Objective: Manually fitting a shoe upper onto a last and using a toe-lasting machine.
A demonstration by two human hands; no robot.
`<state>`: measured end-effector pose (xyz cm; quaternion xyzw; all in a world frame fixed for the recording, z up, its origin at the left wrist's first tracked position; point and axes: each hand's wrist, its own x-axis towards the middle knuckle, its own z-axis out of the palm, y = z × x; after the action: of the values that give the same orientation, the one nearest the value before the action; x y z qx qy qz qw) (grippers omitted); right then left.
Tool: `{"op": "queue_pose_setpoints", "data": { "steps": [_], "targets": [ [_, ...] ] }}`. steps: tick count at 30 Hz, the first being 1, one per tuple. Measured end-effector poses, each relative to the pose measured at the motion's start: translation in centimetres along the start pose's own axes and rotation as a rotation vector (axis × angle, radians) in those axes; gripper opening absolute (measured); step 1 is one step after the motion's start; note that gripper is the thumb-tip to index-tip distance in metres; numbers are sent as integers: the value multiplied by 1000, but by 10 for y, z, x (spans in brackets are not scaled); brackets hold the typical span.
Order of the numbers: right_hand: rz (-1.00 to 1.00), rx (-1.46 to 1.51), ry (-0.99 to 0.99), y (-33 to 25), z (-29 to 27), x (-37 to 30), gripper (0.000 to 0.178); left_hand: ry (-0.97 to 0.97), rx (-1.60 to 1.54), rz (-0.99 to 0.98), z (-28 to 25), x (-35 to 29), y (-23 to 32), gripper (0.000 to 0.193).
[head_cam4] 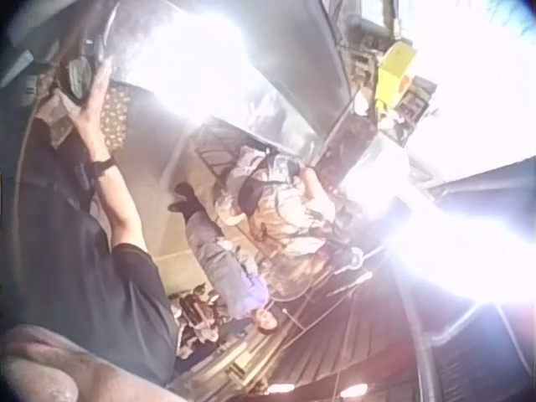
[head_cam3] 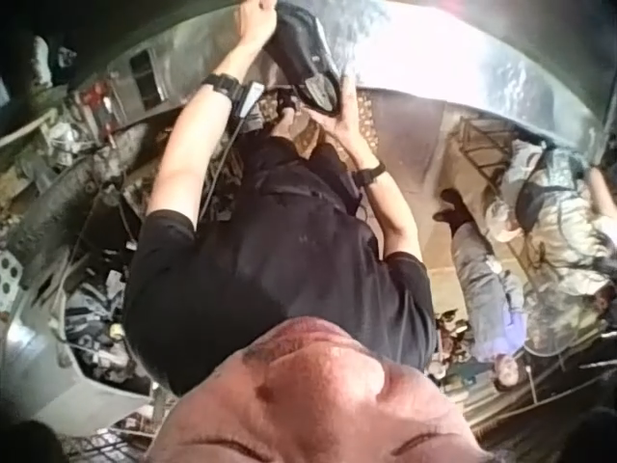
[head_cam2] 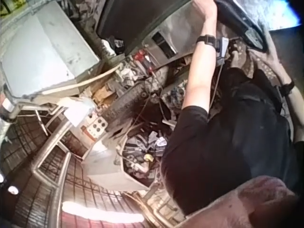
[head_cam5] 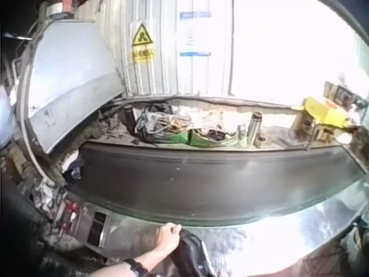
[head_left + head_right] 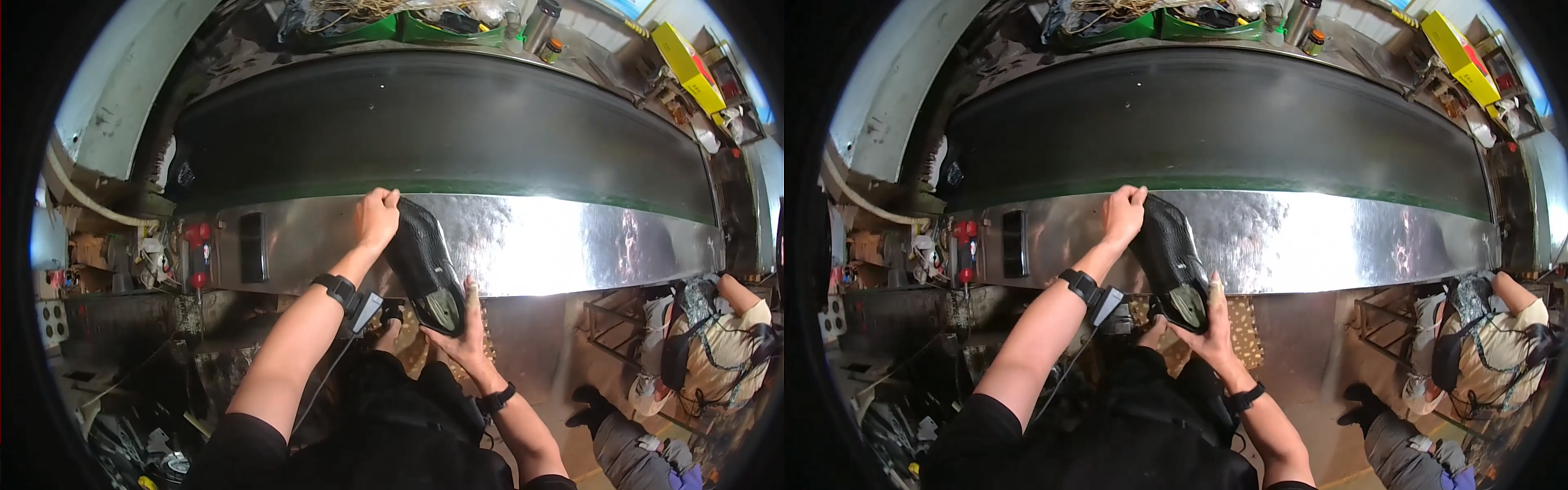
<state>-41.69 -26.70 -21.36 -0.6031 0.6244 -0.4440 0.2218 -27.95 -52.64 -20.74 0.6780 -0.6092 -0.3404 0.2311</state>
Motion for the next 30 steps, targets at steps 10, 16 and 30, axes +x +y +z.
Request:
{"op": "queue_pose_setpoints", "data": {
  "steps": [10,16,30],
  "targets": [
    [-44,-39,-137,19,-28,-28,94,-109,136,-55,17,-55,20,77],
    [-108,-7,-221,25,-26,-7,104,-53,-150,-178,-3,-40,10,51],
    [431,815,-924,-227,21,57,53,640,-527,-91,-271,-271,-40,38]
  ]
}}
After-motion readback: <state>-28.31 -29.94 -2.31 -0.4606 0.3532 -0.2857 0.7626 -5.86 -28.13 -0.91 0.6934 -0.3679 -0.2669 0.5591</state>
